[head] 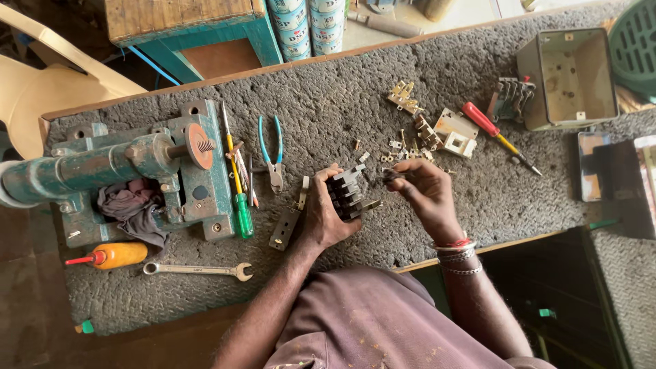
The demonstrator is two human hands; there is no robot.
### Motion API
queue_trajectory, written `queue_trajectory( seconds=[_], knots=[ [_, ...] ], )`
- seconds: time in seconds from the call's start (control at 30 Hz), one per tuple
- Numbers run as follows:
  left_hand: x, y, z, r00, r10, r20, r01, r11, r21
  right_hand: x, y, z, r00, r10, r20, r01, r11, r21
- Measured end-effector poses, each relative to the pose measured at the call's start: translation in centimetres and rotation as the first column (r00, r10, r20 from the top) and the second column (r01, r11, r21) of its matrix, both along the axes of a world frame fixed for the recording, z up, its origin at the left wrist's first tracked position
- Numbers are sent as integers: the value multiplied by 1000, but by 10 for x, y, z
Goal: The person applies lubricant to a small metal component, then assembles multiple metal plates and small parts into a compact electrical assembly. They repeatedly insert and adjust components, using hands to align and press parts together on a workbench.
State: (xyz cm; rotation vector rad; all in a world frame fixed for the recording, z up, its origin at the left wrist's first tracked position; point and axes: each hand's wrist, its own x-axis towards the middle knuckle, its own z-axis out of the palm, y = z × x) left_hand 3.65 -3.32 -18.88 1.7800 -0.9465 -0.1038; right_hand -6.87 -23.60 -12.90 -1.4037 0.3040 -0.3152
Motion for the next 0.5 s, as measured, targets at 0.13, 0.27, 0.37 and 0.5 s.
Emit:
queue_trajectory(
  seconds=[0.13, 0.27, 0.37, 0.5],
  knots=[
    [-2, -3, -3, 993, 69, 93, -75, 995, 63, 22, 21, 3, 994, 102, 35, -71, 861, -504],
    [-2, -8, 2, 990, 103, 92, -122, 962, 245, 49, 36, 5, 991, 124, -49, -116, 619, -777],
    [-3, -8, 5, 996, 93, 6, -93, 979, 181, 54, 32, 6, 997, 69, -46, -76, 535, -841],
    [-3, -7, 6, 995, 79, 59, -83, 994, 75, 48, 28, 2, 996, 84, -4, -52, 580, -813]
  ],
)
